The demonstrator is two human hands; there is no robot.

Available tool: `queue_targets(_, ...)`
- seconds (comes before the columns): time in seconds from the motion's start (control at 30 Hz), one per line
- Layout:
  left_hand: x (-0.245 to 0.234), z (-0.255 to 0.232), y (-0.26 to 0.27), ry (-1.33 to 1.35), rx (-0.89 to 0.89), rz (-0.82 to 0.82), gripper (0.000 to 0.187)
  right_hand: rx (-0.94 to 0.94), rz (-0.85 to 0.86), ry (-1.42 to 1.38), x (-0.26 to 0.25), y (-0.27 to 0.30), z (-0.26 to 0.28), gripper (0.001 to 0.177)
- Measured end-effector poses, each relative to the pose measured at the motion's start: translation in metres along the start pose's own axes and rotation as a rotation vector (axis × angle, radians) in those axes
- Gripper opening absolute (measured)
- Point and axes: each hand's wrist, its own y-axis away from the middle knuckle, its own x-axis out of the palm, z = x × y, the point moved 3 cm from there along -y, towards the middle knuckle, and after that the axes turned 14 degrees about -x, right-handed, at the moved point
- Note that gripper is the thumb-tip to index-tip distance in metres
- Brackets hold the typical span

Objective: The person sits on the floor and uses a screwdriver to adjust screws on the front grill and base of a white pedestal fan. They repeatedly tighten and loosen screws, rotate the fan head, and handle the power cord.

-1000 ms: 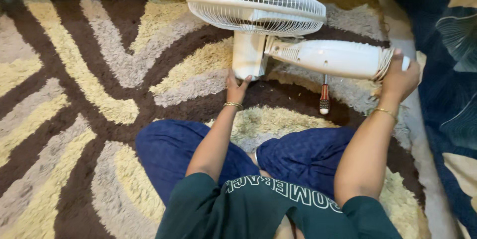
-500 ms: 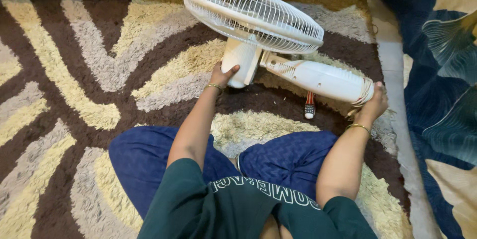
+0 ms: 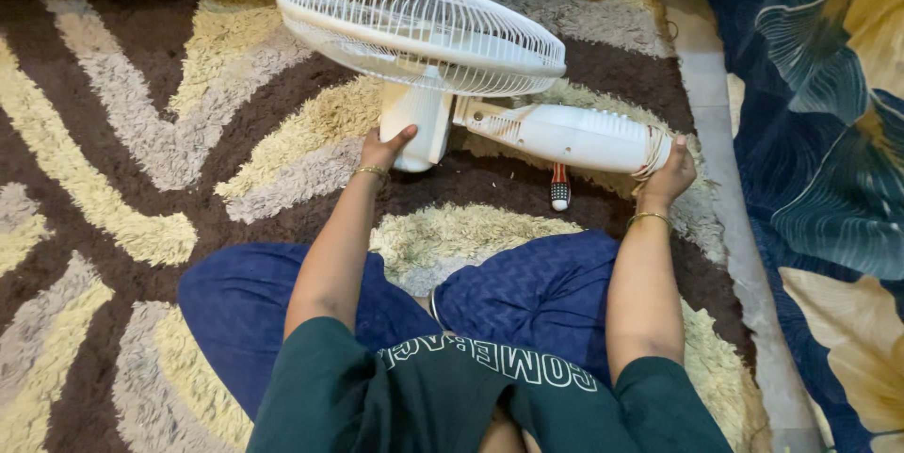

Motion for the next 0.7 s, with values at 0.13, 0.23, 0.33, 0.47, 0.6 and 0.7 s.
queue_targets(0.13,-0.025,0.004,0.032,-0.199,-0.047,-0.152,0.082,0.051,0.044,-0.035,-0.002,0.007,-0.010,0.039)
queue_targets(0.23,-0.043,0.005,0.061,-0.218,-0.072,-0.276,0.093,0.117,0.092,-0.068,0.003,0.015,-0.016,0.038)
queue_targets(0.33,-0.064,0.004,0.075,-0.114,-0.107,-0.225,0.079,0.173,0.135,-0.051,0.012,0.028,-0.026,0.040)
queue_targets(0.47,-0.088,0.002,0.077,0.024,0.062,-0.262,0.074,0.264,0.137,-0.049,0.050,0.046,-0.048,0.040)
queue_targets(0.6,-0.098,0.014,0.071,-0.030,0.064,-0.430,0.078,0.278,0.230,0.017,0.077,0.061,-0.058,0.040)
queue_targets(0.7,-0.096,0.019,0.069,-0.126,0.121,-0.519,0.080,0.267,0.250,0.052,0.083,0.060,-0.055,0.044)
